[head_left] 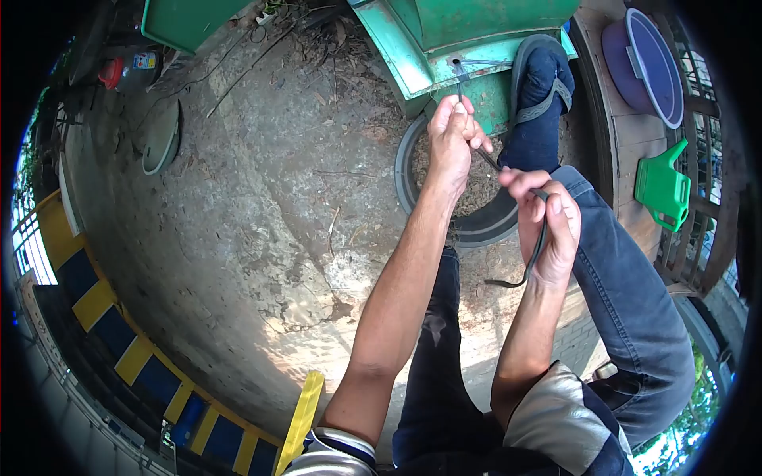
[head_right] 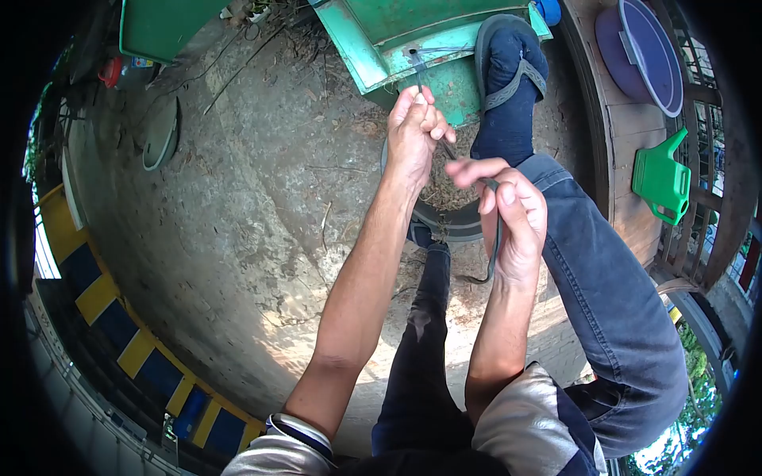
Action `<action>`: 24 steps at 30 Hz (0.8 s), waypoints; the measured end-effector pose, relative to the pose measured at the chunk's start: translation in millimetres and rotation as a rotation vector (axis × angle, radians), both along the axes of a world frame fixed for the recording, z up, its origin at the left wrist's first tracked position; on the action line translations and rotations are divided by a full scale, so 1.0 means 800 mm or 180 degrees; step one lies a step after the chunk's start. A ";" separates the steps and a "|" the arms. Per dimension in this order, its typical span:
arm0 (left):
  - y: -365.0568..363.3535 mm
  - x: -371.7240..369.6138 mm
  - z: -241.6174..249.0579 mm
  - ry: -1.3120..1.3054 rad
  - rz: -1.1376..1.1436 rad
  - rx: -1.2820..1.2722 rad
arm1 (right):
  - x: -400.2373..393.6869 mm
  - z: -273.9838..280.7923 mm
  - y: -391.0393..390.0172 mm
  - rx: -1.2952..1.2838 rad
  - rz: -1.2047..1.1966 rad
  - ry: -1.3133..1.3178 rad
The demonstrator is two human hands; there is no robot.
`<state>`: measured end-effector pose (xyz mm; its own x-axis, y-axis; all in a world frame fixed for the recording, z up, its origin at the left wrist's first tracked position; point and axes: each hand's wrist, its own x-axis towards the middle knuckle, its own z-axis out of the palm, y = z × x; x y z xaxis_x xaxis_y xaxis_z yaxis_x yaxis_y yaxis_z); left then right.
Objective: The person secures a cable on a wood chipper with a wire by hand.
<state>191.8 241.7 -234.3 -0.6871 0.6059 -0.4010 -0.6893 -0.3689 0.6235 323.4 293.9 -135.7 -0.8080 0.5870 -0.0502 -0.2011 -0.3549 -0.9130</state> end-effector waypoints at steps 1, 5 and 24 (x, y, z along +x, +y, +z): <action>0.005 0.000 -0.006 0.0110 0.0135 0.0113 | 0.000 -0.010 0.002 -0.0291 0.0008 0.0340; 0.002 0.003 -0.021 0.0247 0.0174 0.0035 | -0.015 0.002 0.009 -0.1060 0.0028 0.1032; 0.000 0.002 -0.026 0.0728 0.0013 -0.0753 | -0.090 0.156 0.054 0.2946 -0.0710 -0.1095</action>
